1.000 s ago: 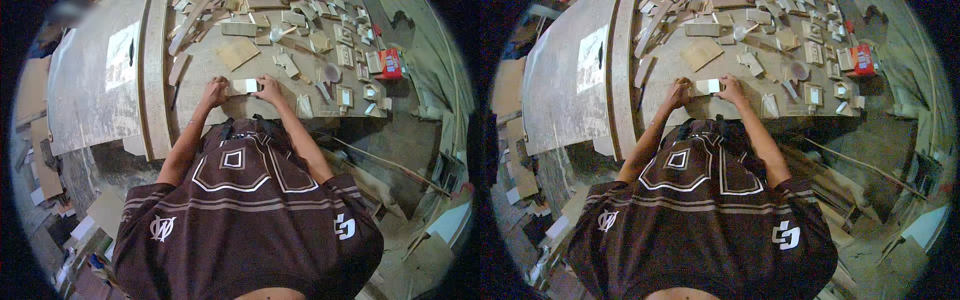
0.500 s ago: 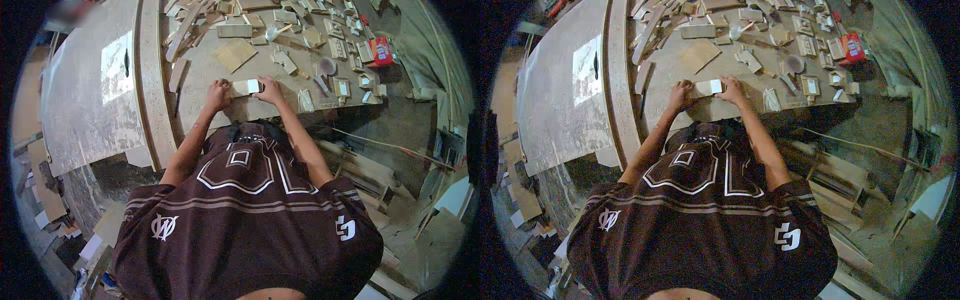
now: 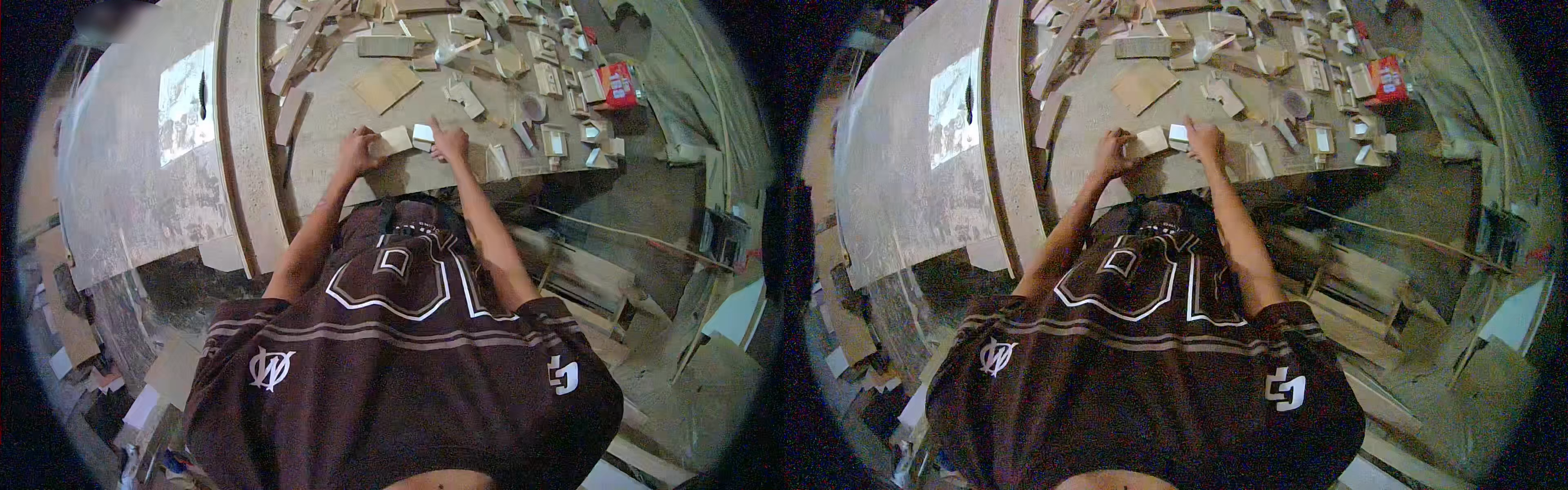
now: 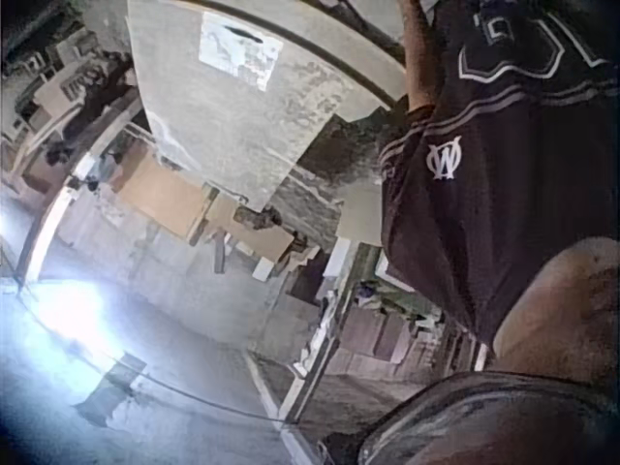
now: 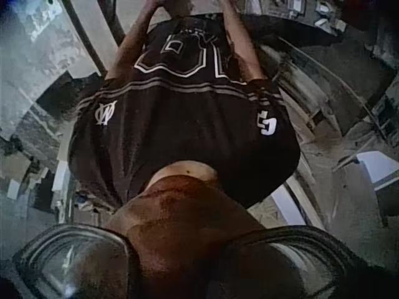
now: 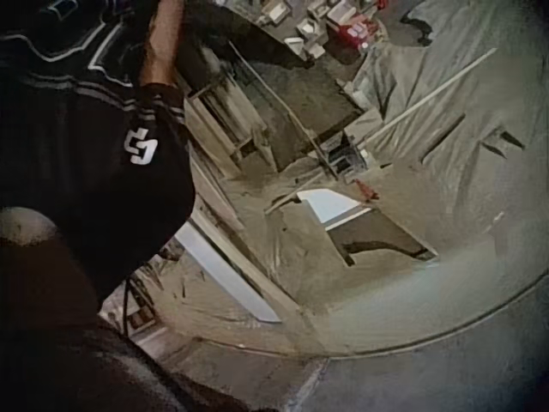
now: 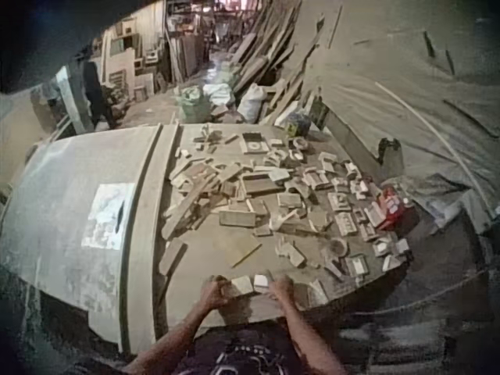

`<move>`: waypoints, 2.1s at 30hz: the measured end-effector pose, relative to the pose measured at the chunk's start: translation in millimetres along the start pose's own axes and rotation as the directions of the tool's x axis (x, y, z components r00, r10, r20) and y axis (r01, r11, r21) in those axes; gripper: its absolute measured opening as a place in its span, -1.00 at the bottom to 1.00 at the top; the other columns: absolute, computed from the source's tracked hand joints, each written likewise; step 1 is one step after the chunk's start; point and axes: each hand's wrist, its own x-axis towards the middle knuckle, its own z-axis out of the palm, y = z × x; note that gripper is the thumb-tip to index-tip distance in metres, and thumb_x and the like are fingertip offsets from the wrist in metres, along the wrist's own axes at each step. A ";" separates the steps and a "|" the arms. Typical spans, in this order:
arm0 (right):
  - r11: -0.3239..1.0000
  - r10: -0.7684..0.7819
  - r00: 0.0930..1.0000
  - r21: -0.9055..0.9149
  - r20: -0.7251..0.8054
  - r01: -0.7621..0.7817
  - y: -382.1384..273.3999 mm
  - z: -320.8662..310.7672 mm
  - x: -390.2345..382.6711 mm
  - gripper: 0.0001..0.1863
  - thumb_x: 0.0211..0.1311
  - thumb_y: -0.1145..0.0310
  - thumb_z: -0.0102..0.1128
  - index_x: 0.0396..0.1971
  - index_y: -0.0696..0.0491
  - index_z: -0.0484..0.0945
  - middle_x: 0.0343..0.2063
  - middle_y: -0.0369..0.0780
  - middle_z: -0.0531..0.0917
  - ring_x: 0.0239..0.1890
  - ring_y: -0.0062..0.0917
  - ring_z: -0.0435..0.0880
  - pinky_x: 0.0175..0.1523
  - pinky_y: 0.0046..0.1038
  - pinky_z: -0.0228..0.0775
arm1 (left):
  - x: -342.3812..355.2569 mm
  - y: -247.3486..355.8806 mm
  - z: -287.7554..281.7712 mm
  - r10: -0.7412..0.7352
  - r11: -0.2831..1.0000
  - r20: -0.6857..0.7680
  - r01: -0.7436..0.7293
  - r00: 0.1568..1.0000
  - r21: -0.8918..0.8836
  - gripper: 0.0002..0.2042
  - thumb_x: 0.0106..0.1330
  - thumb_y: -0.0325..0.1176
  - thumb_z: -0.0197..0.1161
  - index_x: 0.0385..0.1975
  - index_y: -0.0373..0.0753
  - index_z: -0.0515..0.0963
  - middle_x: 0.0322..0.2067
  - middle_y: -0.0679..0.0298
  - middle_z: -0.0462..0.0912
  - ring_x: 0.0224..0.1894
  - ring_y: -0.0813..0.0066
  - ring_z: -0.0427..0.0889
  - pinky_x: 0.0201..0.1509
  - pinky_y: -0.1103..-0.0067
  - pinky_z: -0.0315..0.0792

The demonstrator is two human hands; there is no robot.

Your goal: Inspecting, sorting, and cleaning small wood scraps on a workbench.

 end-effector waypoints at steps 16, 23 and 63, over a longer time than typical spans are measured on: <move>0.712 -0.632 0.764 -0.290 0.133 0.639 33.3 -11.7 -9.4 -0.20 -0.19 0.13 0.57 0.18 -0.03 0.53 -0.38 -0.06 0.71 -0.29 -0.20 0.71 -0.15 -0.24 0.52 | -13.1 -11.9 9.3 0.092 0.994 -0.037 -0.094 0.995 -0.063 -0.46 -0.22 -0.18 0.53 -0.12 -0.19 0.70 -0.06 0.20 0.65 0.05 0.12 0.53 0.15 0.29 0.42; 0.672 -0.632 0.751 -0.347 0.190 0.654 43.6 -11.3 5.6 -0.17 -0.17 0.20 0.57 0.24 -0.07 0.49 -0.25 -0.04 0.72 -0.19 -0.17 0.72 -0.07 -0.26 0.53 | 9.8 -4.1 -8.6 0.191 0.975 0.043 -0.195 0.981 0.103 -0.45 -0.16 -0.09 0.52 -0.06 -0.07 0.69 0.02 0.30 0.58 0.06 0.08 0.50 0.15 0.20 0.39; 0.624 -0.655 0.732 -0.412 0.188 0.664 46.8 1.2 16.0 -0.28 -0.18 0.15 0.54 0.10 0.03 0.57 -0.34 0.01 0.72 -0.23 -0.09 0.72 -0.04 -0.17 0.56 | 63.9 7.6 -6.6 0.301 0.929 0.169 -0.329 0.939 0.171 -0.62 -0.18 -0.16 0.50 -0.32 -0.17 0.72 -0.10 0.18 0.60 0.03 0.04 0.51 0.09 0.23 0.44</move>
